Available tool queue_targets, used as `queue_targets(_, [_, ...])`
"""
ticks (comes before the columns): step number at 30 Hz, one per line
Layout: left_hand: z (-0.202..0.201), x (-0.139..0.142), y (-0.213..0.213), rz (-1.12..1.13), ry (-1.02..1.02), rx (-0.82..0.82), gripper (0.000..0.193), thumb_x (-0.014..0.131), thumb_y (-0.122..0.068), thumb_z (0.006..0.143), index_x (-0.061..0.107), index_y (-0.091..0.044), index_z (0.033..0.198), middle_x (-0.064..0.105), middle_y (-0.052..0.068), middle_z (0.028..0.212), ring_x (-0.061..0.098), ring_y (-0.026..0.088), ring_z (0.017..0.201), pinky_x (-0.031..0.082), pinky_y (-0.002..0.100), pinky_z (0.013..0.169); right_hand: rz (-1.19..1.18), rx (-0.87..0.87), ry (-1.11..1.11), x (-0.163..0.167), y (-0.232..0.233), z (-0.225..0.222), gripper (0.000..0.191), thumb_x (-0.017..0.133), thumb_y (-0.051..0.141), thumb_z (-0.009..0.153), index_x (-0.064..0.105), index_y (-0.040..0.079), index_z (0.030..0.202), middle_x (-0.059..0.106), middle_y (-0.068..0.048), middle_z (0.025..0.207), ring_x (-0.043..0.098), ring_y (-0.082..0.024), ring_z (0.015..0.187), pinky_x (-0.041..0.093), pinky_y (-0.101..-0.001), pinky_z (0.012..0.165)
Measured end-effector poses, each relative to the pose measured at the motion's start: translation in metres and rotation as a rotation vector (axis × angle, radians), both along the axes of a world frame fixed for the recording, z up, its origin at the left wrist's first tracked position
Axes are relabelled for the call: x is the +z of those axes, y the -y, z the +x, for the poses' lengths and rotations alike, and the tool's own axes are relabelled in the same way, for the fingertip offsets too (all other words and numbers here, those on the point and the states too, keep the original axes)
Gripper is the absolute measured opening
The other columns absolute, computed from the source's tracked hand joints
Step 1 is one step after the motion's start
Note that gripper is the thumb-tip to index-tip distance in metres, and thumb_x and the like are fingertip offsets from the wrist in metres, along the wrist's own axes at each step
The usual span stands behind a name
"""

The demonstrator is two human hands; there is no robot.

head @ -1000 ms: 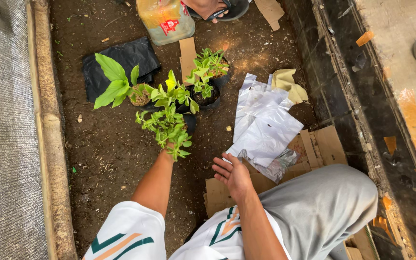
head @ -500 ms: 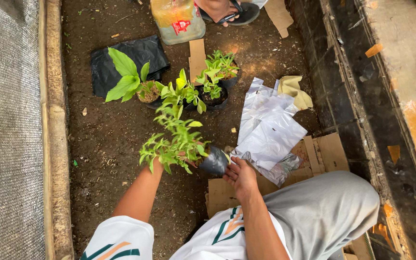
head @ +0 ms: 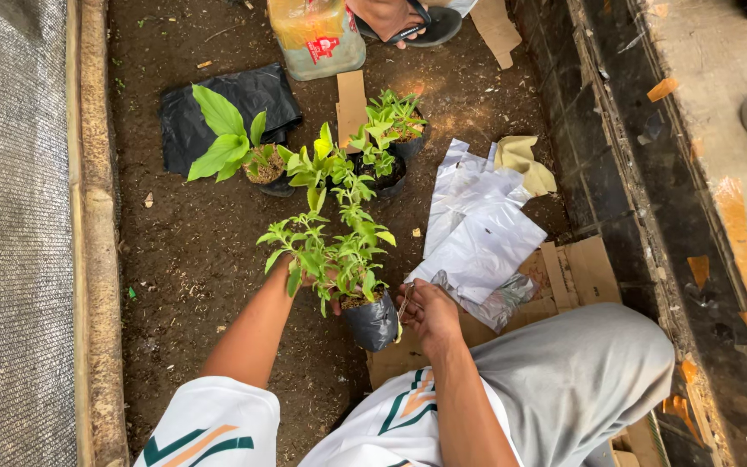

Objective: The person wraps small potted plants in plastic bags and secures them with tape. They handle multiple plants one at a time, placing each wrapped plant on a wooden table.

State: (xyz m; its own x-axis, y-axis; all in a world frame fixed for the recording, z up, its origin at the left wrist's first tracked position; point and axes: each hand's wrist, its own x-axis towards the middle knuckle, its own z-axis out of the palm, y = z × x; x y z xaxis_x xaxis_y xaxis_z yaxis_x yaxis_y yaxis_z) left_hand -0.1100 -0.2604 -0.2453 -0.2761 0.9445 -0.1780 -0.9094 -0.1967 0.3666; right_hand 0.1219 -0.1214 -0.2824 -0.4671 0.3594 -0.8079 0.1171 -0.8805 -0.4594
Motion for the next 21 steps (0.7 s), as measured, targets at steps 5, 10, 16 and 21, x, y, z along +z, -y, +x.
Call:
queue_targets(5, [0.003, 0.004, 0.004, -0.03, -0.016, 0.003, 0.059, 0.049, -0.048, 0.098, 0.052, -0.006, 0.14, 0.062, 0.023, 0.133, 0.068, 0.045, 0.105, 0.059, 0.06, 0.086, 0.004, -0.023, 0.013, -0.002, 0.0, 0.0, 0.041, 0.058, 0.021, 0.097, 0.055, 0.002, 0.134, 0.071, -0.012, 0.116, 0.069, -0.025, 0.1, 0.055, -0.0409, 0.08])
queue_targets(10, [-0.015, 0.016, 0.018, -0.141, -0.057, 0.094, 0.059, 0.046, -0.05, 0.099, 0.054, -0.008, 0.139, 0.063, 0.022, 0.131, 0.068, 0.043, 0.104, 0.059, 0.059, 0.087, -0.034, -0.046, 0.119, -0.005, -0.002, 0.003, 0.047, 0.057, 0.025, 0.098, 0.054, 0.004, 0.14, 0.066, -0.014, 0.136, 0.066, -0.031, 0.114, 0.054, -0.0437, 0.094])
queue_targets(16, [-0.033, 0.01, 0.083, -0.729, -0.183, 0.2, 0.06, 0.041, -0.053, 0.1, 0.055, -0.009, 0.138, 0.065, 0.02, 0.13, 0.068, 0.041, 0.103, 0.059, 0.058, 0.087, 0.038, 0.019, 0.166, -0.01, -0.003, 0.004, 0.053, 0.056, 0.028, 0.096, 0.054, 0.004, 0.144, 0.06, -0.014, 0.145, 0.058, -0.032, 0.129, 0.049, -0.0479, 0.103])
queue_targets(21, [-0.032, -0.008, 0.12, -1.014, -0.419, 0.264, 0.044, 0.053, -0.036, 0.103, 0.055, -0.01, 0.138, 0.065, 0.017, 0.133, 0.068, 0.034, 0.112, 0.057, 0.052, 0.095, 0.034, 0.03, 0.141, -0.008, -0.002, 0.001, 0.052, 0.053, 0.028, 0.097, 0.054, 0.003, 0.144, 0.06, -0.017, 0.145, 0.058, -0.033, 0.131, 0.049, -0.0476, 0.103])
